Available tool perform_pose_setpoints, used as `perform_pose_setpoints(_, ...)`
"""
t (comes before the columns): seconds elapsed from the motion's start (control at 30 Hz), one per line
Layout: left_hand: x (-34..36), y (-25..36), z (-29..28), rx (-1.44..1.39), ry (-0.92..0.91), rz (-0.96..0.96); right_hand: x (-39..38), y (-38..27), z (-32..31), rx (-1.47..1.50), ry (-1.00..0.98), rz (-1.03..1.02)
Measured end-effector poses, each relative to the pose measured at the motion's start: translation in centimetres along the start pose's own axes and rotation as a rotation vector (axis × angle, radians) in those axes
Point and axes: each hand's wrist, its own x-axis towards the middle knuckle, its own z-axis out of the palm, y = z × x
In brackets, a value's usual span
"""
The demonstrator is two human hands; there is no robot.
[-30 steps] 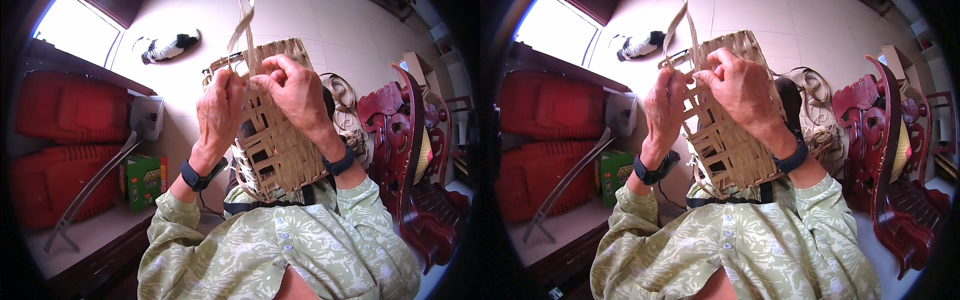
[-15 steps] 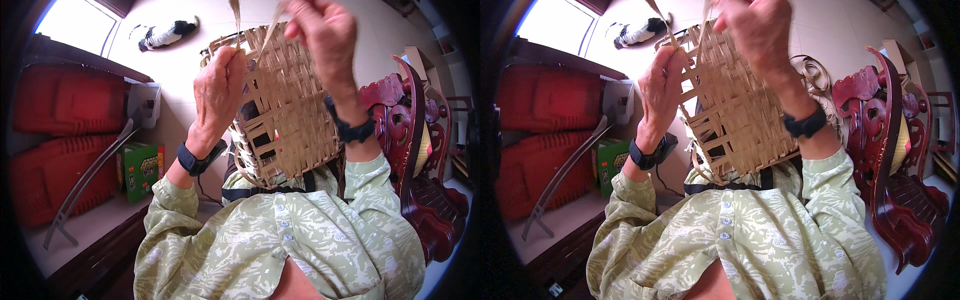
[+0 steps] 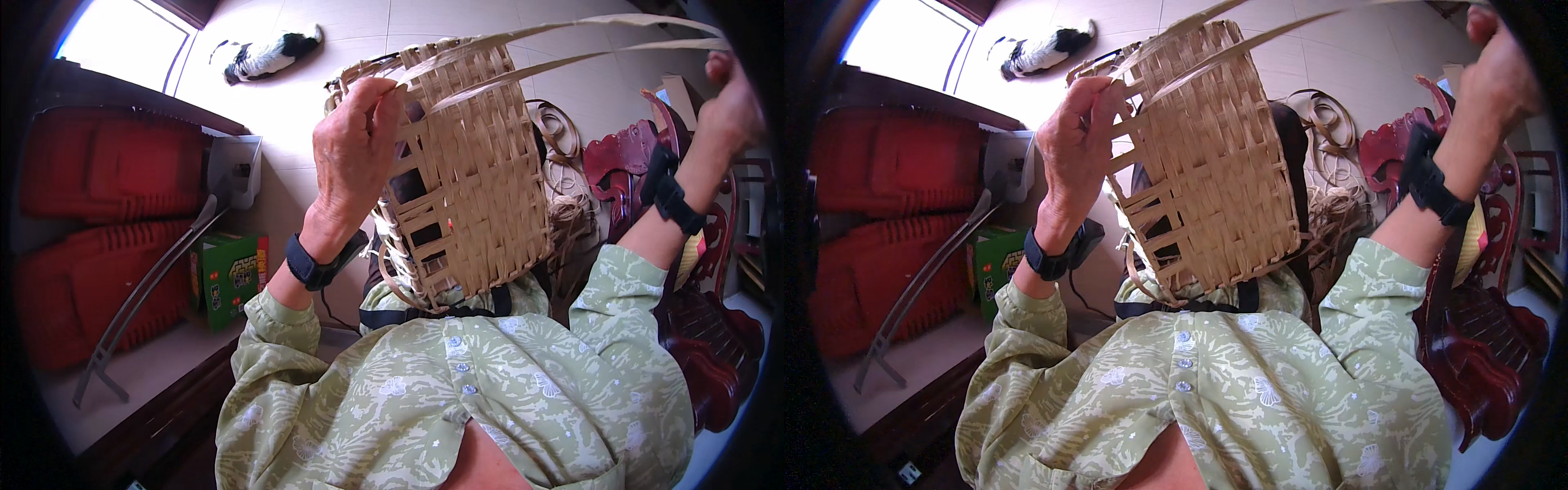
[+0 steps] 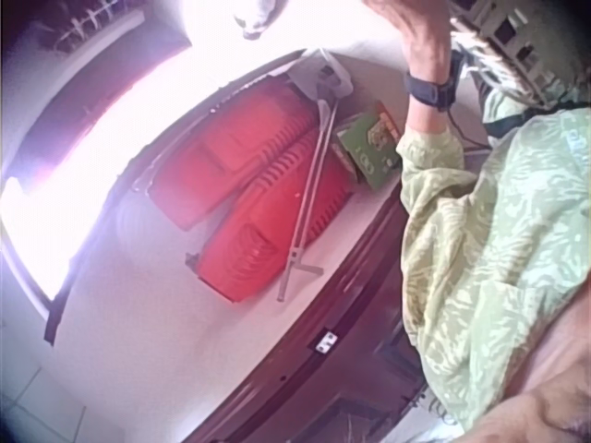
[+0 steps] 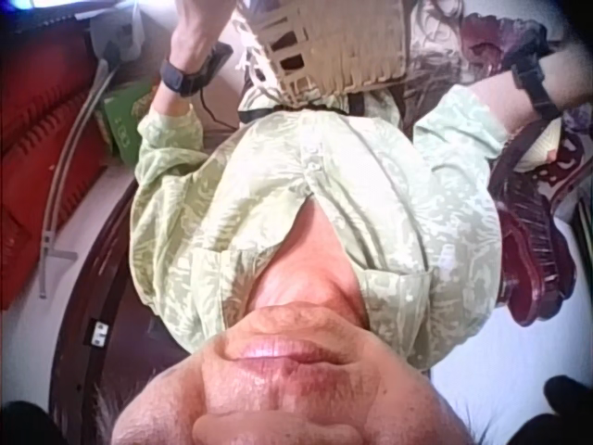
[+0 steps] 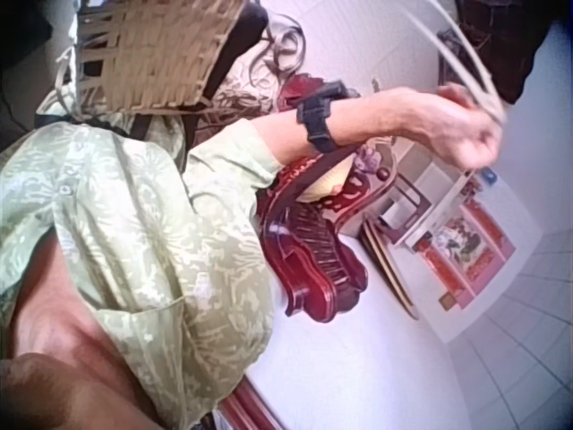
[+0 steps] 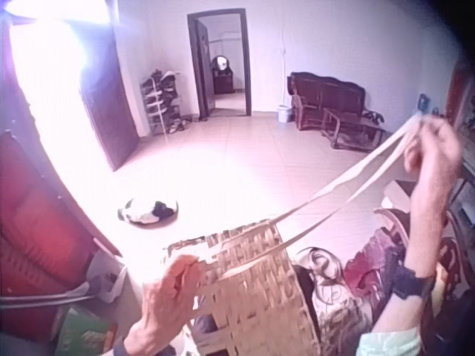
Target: The person weaves a basket by threading thin, light-colored strips through a pre-existing woven base and along the sides.
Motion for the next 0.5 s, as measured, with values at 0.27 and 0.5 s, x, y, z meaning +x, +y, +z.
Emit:
perform_pose_setpoints(0.27, 0.3, 0.4, 0.1, 0.040, -0.043, -0.008, -5.8, -8.6, -2.9, 0.251, -0.287, -0.347)
perform_pose_setpoints(0.5, 0.0, 1.8, -0.4, -0.076, -0.049, -0.203, -13.3, -19.7, 5.6, 0.739, -0.906, -0.624)
